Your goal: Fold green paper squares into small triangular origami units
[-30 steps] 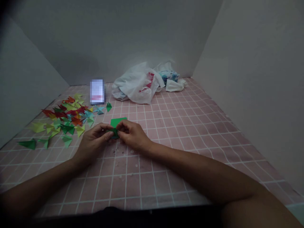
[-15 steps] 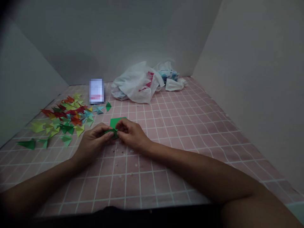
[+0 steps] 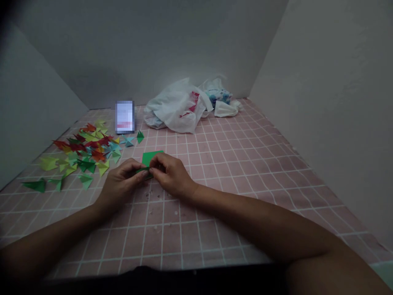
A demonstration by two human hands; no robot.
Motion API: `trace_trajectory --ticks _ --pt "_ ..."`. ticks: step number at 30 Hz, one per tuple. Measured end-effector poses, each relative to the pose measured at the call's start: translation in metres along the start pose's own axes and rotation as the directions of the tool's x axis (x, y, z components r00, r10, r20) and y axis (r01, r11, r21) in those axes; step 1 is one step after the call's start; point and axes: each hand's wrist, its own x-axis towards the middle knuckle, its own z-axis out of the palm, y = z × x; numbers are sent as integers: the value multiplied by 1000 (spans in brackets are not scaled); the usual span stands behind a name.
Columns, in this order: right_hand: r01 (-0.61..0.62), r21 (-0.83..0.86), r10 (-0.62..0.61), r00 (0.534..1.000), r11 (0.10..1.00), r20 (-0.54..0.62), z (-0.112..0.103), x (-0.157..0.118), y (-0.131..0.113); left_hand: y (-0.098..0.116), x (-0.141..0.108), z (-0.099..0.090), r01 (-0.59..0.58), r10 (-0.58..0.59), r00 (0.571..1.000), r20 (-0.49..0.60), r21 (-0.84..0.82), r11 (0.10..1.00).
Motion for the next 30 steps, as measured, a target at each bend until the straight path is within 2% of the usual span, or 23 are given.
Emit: trace_trajectory --ticks 5,9,14,20,30 --pt "-19 10 19 1000 1000 -2 0 0 -1 2 0 0 -12 12 1000 -8 -20 1000" --pt "-30 45 30 1000 999 -3 -1 0 -2 4 0 2 43 -43 999 -3 -112 993" --pt "-53 62 53 999 997 6 -1 1 -4 3 -1 2 58 -59 998 -2 -127 990" --pt "-119 104 118 993 987 16 0 1 -5 2 -3 3 157 -154 988 33 -236 959" --pt "-291 285 273 956 913 103 -2 2 -8 3 -3 2 57 -56 998 7 -162 985"
